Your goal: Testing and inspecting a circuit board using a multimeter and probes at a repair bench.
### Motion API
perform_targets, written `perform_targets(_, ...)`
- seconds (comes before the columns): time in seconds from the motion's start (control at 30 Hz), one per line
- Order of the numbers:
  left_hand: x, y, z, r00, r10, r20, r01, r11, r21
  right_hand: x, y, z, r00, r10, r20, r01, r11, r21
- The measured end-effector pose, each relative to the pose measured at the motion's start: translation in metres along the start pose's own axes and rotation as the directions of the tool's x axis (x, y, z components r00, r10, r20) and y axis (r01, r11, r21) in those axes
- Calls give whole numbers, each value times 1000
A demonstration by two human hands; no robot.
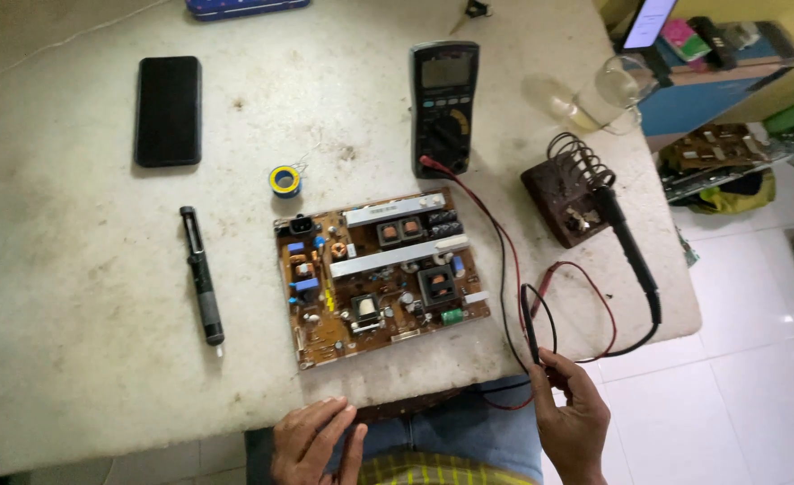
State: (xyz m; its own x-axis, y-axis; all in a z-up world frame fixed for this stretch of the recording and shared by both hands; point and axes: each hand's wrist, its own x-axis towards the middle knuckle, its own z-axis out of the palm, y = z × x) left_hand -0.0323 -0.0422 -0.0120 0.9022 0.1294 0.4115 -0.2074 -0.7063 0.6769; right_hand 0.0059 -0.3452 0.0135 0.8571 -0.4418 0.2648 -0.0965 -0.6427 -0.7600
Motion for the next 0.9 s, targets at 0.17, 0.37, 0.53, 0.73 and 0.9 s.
perform_targets(0.17,-7,3,28,989,119,87,-112,990,-91,25,-16,-8,975,196,102,-189,979,-76)
perform_targets(0.37,18,35,10,980,158,120,-125,962,-243,63,-2,13,963,192,186,-217,968,125)
perform_targets(0.53,16,29,-3,966,206,157,-165,957,-241,79,-33,17,902,329,279,-172,868,-466)
perform_targets(0.73,22,30,-15,976,181,123,-147,958,-247,94,-44,19,899,390,199,-231,807,-543)
perform_targets(0.9,27,35,-15,971,195,140,-154,953,-260,107,-37,28,877,430,214,-246,785,-568)
